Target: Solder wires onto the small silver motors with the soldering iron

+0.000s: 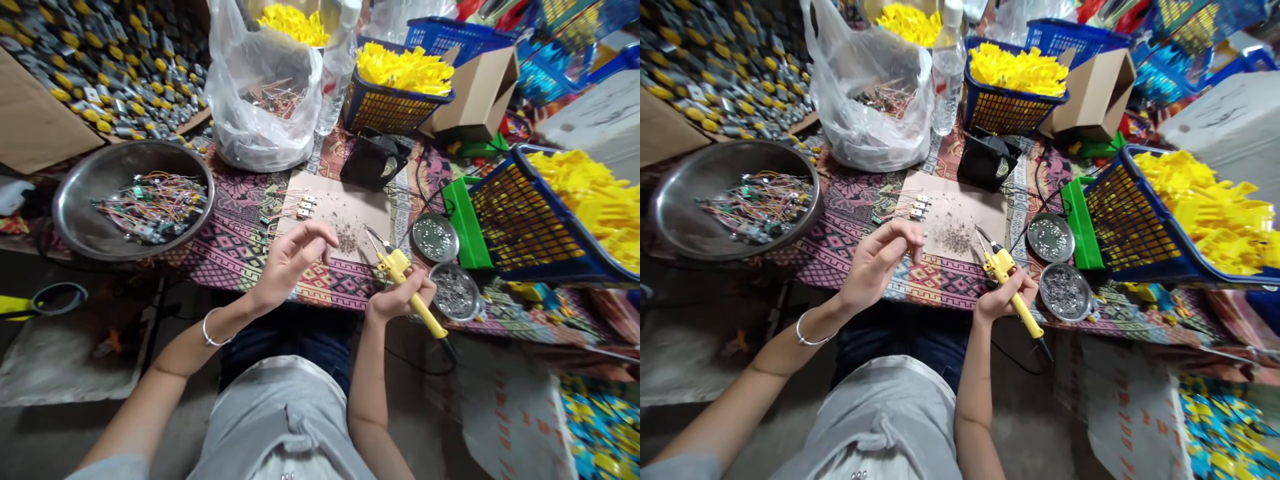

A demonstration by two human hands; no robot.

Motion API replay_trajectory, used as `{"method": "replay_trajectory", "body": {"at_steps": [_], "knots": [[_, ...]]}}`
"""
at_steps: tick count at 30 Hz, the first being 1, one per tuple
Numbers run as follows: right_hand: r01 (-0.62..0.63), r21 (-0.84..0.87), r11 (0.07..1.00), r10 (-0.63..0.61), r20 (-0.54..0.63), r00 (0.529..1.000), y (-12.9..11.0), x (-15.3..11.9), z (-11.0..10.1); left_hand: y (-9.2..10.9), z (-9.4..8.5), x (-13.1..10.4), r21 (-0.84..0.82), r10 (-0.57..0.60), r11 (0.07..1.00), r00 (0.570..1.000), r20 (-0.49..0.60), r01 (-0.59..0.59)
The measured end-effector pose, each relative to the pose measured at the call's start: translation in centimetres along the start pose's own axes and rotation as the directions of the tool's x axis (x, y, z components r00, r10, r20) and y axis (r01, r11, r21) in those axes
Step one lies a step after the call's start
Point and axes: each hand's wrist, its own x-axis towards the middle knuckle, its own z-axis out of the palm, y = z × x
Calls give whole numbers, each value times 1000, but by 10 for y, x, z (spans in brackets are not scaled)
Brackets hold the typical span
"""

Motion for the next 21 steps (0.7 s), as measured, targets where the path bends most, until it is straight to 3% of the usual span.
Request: {"method": "replay_trajectory", "body": {"at_steps": [9, 16, 19, 21], "knots": [[35, 24, 999, -34, -20, 999, -7, -2, -13, -8, 5, -8, -37, 54, 998, 997, 47, -53], [34, -2, 999, -34, -6, 999, -11, -9, -22, -6, 10, -17, -8, 54, 999, 998, 13, -54], [192, -6, 981, -192, -21, 981, -23, -9, -25, -2, 12, -21, 45, 66, 997, 995, -75, -63], [447, 4, 895, -447, -10, 895, -36, -7, -29, 2, 14, -24, 113, 73, 992, 988, -135, -58]]}}
